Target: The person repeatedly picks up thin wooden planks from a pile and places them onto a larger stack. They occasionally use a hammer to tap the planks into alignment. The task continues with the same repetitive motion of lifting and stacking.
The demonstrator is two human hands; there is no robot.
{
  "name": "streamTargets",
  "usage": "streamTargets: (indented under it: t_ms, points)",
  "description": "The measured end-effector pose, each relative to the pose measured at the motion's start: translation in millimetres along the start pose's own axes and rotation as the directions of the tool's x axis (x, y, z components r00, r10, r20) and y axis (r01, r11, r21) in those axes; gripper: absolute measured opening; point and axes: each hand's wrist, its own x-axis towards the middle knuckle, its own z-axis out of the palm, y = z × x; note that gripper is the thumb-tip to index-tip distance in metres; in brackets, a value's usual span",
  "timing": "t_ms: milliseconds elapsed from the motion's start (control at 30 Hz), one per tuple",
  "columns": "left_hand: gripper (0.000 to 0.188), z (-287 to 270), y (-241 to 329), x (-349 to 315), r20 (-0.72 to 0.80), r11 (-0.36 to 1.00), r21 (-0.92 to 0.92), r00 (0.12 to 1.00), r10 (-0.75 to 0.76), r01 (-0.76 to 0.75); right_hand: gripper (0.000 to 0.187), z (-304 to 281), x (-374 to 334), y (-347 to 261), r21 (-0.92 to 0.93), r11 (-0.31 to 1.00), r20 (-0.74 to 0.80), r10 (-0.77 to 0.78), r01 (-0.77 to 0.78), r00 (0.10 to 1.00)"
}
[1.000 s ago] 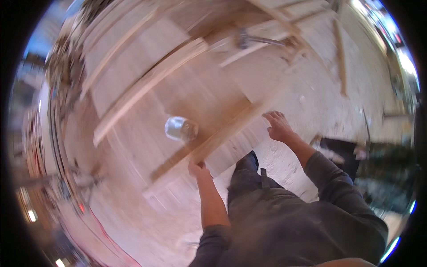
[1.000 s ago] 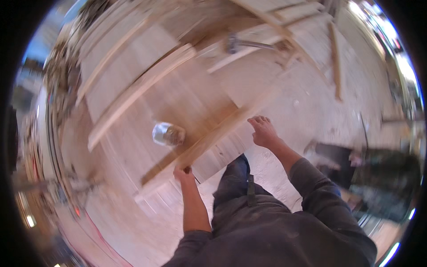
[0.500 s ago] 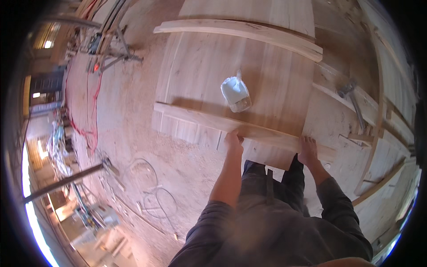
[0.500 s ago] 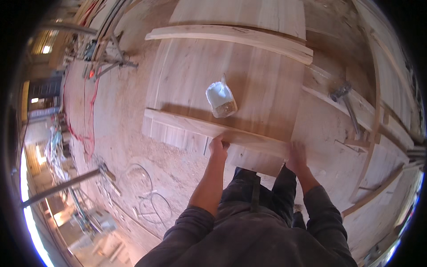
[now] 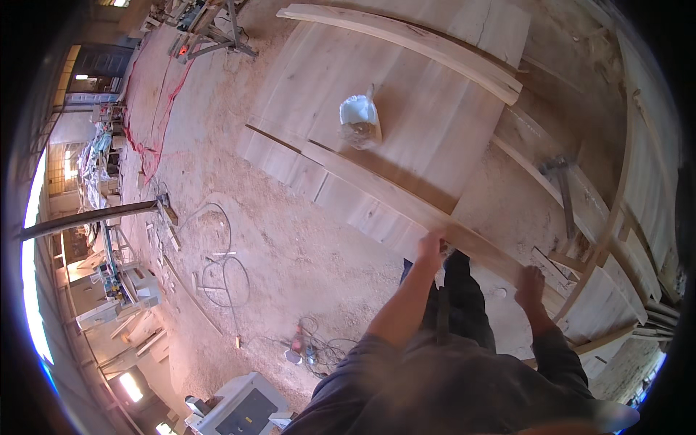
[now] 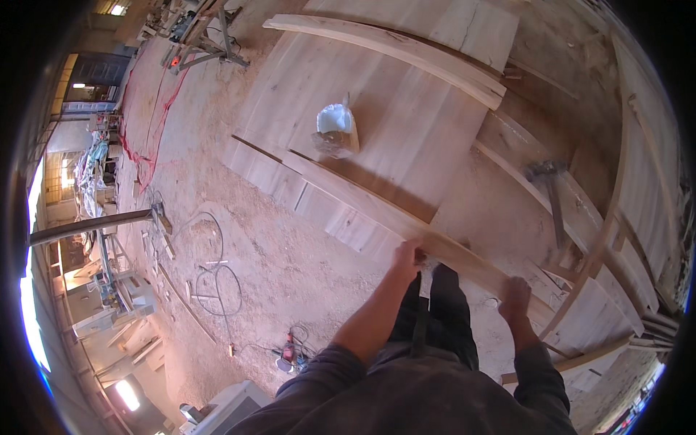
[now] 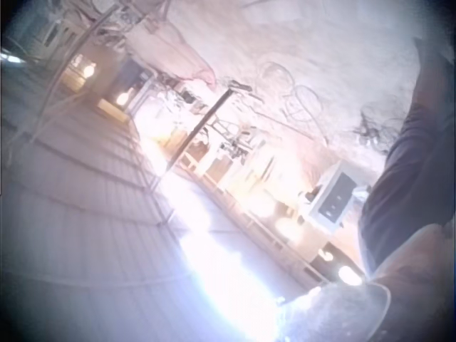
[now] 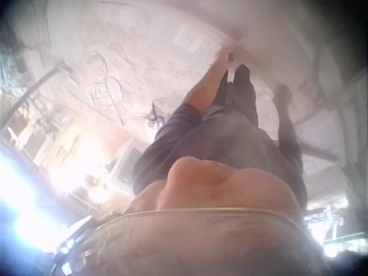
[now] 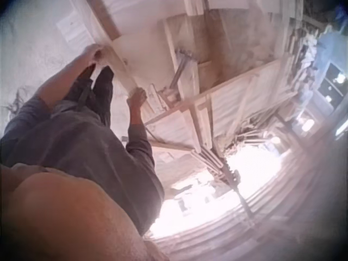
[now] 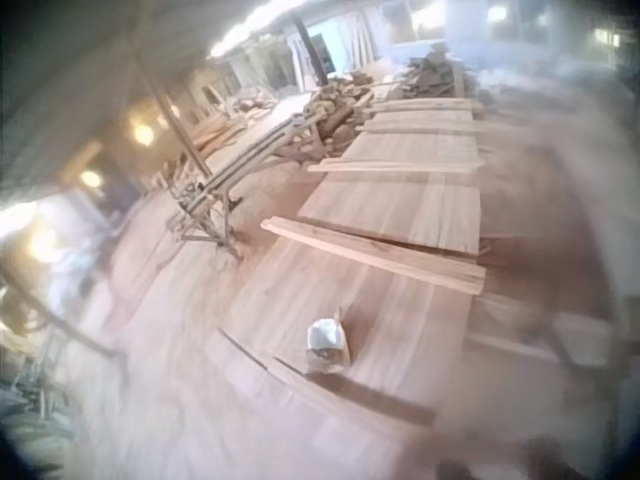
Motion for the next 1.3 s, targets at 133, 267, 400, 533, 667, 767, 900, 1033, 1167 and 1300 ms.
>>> streamTargets:
  t_ms: [133, 267, 400, 533, 667, 767, 900, 1033, 1167, 1300]
  points:
    - [0.033, 41, -41, -14, 0.006, 0.999, -0.052, 1.000, -0.014, 0.014, 0.046, 18, -33, 78, -0.003, 0.998, 0.007, 0.061, -0.061, 0.998]
    - [0.040, 31, -80, 23, 0.179, 0.921, -0.376, 0.967, 0.180, -0.102, 0.042, 17, -48, 90, 0.071, 0.997, -0.034, 0.036, -0.034, 0.999]
    - [0.053, 26, -75, 15, 0.265, 0.921, -0.374, 0.939, 0.220, -0.110, 0.037, 18, -52, 97, 0.106, 0.994, -0.162, -0.014, 0.031, 0.987]
    - [0.059, 15, -69, 14, 0.298, 0.930, -0.324, 0.913, 0.277, -0.177, 0.040, -3, -48, 82, 0.098, 0.995, 0.009, -0.004, 0.003, 1.000]
    - [0.051, 30, -73, 16, 0.262, 0.957, -0.220, 0.934, 0.244, -0.188, 0.034, 23, -57, 102, 0.127, 0.992, -0.104, 0.007, 0.006, 0.995]
    - [0.038, -5, -101, 61, 0.252, 0.955, -0.262, 0.945, 0.209, -0.141, 0.030, 25, -46, 120, -0.088, 0.994, 0.080, -0.059, 0.066, 0.995]
    - [0.052, 30, -93, 16, 0.401, 0.975, -0.203, 0.901, 0.163, -0.085, 0.041, 36, -62, 140, 0.003, 1.000, -0.157, 0.029, -0.029, 0.987]
    - [0.068, 59, -116, -12, 0.502, 0.990, -0.134, 0.859, 0.101, -0.039, 0.046, 16, -101, 160, 0.066, 0.977, -0.157, 0.213, -0.205, 0.964]
    - [0.065, 82, -143, -31, 0.531, 0.994, -0.110, 0.844, 0.076, -0.020, 0.045, 21, -115, 193, 0.057, 0.977, -0.242, 0.215, -0.208, 0.946]
    - [0.043, 90, -208, -5, 0.492, 0.995, -0.083, 0.865, 0.096, -0.063, 0.042, 74, -138, 275, 0.030, 0.999, -0.455, 0.031, -0.020, 0.890]
